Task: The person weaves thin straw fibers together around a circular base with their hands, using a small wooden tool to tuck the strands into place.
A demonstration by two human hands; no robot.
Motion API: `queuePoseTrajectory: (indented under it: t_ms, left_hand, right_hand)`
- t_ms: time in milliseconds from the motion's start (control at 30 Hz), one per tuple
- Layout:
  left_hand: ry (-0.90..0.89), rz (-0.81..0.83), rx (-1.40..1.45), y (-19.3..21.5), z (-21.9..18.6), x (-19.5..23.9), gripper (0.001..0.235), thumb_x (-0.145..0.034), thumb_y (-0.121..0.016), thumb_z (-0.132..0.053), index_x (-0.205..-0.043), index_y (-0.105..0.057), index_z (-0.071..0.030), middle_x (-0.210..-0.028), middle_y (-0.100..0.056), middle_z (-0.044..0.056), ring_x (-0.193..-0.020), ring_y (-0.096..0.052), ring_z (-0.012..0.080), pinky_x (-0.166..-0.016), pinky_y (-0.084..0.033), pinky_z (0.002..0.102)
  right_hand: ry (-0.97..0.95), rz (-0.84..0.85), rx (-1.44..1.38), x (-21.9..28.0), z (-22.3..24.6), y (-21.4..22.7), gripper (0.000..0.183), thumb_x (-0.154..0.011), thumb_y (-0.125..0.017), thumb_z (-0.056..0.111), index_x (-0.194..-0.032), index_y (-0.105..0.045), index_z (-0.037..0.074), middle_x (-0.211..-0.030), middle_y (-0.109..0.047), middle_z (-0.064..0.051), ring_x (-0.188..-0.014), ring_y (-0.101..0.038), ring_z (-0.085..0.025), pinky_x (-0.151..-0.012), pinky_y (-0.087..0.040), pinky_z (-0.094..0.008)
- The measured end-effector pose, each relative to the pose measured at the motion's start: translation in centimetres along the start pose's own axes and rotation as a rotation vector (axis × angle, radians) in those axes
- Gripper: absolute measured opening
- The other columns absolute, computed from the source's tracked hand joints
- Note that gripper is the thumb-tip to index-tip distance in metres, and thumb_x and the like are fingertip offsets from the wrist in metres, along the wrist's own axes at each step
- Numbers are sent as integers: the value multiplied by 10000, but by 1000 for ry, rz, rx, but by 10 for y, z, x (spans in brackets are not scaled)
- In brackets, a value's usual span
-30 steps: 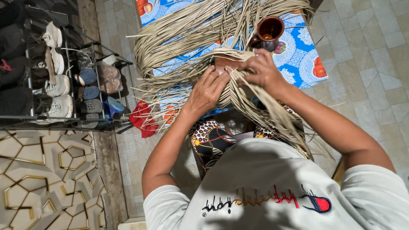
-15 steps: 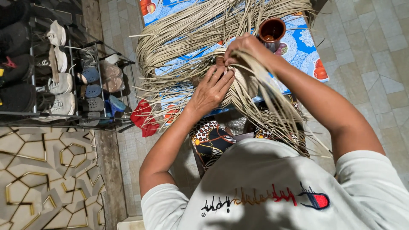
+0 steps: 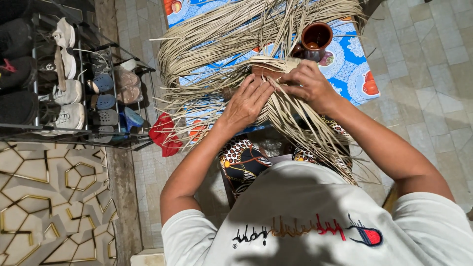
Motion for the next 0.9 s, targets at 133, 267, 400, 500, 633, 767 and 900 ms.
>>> queuePoseTrajectory:
  t_ms: [133,267,400,500,633,767,900]
  left_hand:
    - [21,9,6,-9,1,6,316,-1019,-440,-54,-1186,-693,36,-1114,-684,193,-1074,-650,346,-1133,-458,526]
    - [28,44,4,-12,-2,5,315,-1009,-432,-34,-1192,-678,39,-1148,-663,195,-1108,-637,355,-1143,-439,539]
    - [22,69,-7,-11,-1,6,306,-1010,-438,-33,-1189,-676,40,-1146,-651,195,-1132,-622,360,-1151,-423,542]
    - [6,60,-32,-6,-2,2,304,-1006,-443,-29,-1179,-684,34,-1174,-658,198,-1131,-622,375,-1130,-436,544]
    - [-40,369,-90,3,-2,0,381,-909,-653,38,-1290,-672,31,-1404,-618,211,-1298,-553,368,-1199,-339,537]
    - [-75,329,-82,10,-2,-12,296,-959,-561,66,-1231,-675,50,-1312,-659,203,-1234,-600,352,-1159,-403,505]
    - [-44,302,-24,1,1,-2,336,-909,-608,95,-1232,-685,46,-1238,-700,223,-1202,-628,375,-1144,-429,533]
  right_hand:
    - [40,-17,60,-9,6,6,203,-1031,-652,284,-918,-762,156,-1153,-726,-37,-990,-616,-239,-1026,-433,-463]
    - [-32,-31,72,0,-3,-2,158,-1029,-660,268,-1056,-788,180,-1077,-704,-34,-970,-590,-219,-1020,-430,-439]
    - [-173,-81,-29,7,-27,-22,154,-1006,-713,278,-1056,-800,161,-1062,-709,-21,-926,-582,-227,-936,-432,-397]
    - [-293,-29,-130,-28,-20,-13,110,-1014,-703,158,-1019,-786,85,-936,-690,-91,-894,-571,-268,-909,-416,-379]
    - [-349,105,-205,-6,-75,-55,84,-1026,-741,62,-960,-792,77,-915,-766,-94,-829,-735,-204,-902,-635,-381]
    - [-437,251,-496,-7,-82,-51,114,-1022,-689,127,-1092,-727,45,-946,-695,-134,-803,-673,-219,-707,-564,-287]
    - [-445,175,-399,-10,-44,-17,115,-943,-730,-8,-942,-743,107,-1094,-705,-130,-1076,-628,-279,-920,-549,-395]
Point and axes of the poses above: each hand's wrist, its own x-axis away from the middle knuckle, its own y-axis out of the back of the hand, z = x × y, the point moved 3 cm from there along -x, towards the middle knuckle
